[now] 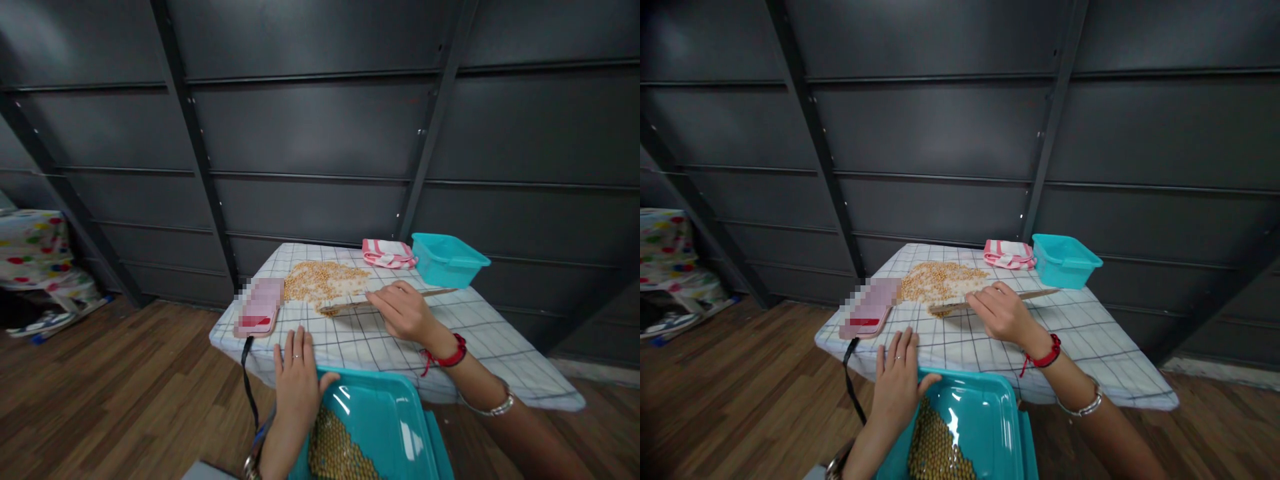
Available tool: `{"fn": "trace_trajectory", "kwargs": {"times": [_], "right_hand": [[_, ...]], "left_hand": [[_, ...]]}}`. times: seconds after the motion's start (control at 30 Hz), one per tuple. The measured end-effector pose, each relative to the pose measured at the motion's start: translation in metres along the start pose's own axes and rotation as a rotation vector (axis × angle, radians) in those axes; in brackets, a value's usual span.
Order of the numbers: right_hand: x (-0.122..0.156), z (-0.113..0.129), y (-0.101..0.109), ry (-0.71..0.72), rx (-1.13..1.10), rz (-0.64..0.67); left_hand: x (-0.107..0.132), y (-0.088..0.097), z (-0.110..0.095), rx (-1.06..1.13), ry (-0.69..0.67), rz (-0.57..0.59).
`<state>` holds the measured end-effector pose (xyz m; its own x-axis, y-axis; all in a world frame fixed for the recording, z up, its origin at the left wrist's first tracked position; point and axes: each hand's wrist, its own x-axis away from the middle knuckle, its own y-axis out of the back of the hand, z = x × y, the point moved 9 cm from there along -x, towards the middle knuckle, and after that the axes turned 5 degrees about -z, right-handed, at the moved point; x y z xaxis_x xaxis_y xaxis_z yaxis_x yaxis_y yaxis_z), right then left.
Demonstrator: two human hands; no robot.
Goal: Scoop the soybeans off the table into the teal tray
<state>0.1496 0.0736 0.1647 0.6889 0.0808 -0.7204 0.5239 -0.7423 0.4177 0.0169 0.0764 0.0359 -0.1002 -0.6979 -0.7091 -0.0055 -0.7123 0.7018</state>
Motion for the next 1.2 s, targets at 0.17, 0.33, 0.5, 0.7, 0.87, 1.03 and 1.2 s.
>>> {"fn": "trace_trajectory", "kwargs": {"times": [0.17, 0.33, 0.5, 0.7, 0.87, 1.03, 1.2], "right_hand": [[-0.003, 0.007, 0.009, 0.019, -0.029, 0.001], [-0.004, 0.012, 0.017, 0.023, -0.045, 0.018], [-0.004, 0.017, 0.024, 0.030, -0.063, 0.020], [-0.003, 0.015, 0.025, 0.025, -0.040, 0.015], [-0.004, 0.009, 0.014, 0.010, 0.005, 0.023], [-0.004, 0.010, 0.010, 0.006, -0.008, 0.048], [-0.004, 0.013, 0.017, 0.007, -0.032, 0.067]], "left_hand": [[0.000, 0.001, 0.000, -0.006, 0.001, -0.003], [0.000, 0.002, 0.000, -0.007, 0.010, -0.005], [0.000, 0.000, -0.001, -0.004, 0.001, 0.003], [0.001, -0.002, 0.000, 0.007, 0.014, 0.015], [0.001, -0.005, 0.001, 0.025, 0.026, 0.044], [0.001, -0.006, 0.001, 0.043, 0.031, 0.057], [0.000, -0.002, 0.000, 0.023, 0.026, 0.048]]}}
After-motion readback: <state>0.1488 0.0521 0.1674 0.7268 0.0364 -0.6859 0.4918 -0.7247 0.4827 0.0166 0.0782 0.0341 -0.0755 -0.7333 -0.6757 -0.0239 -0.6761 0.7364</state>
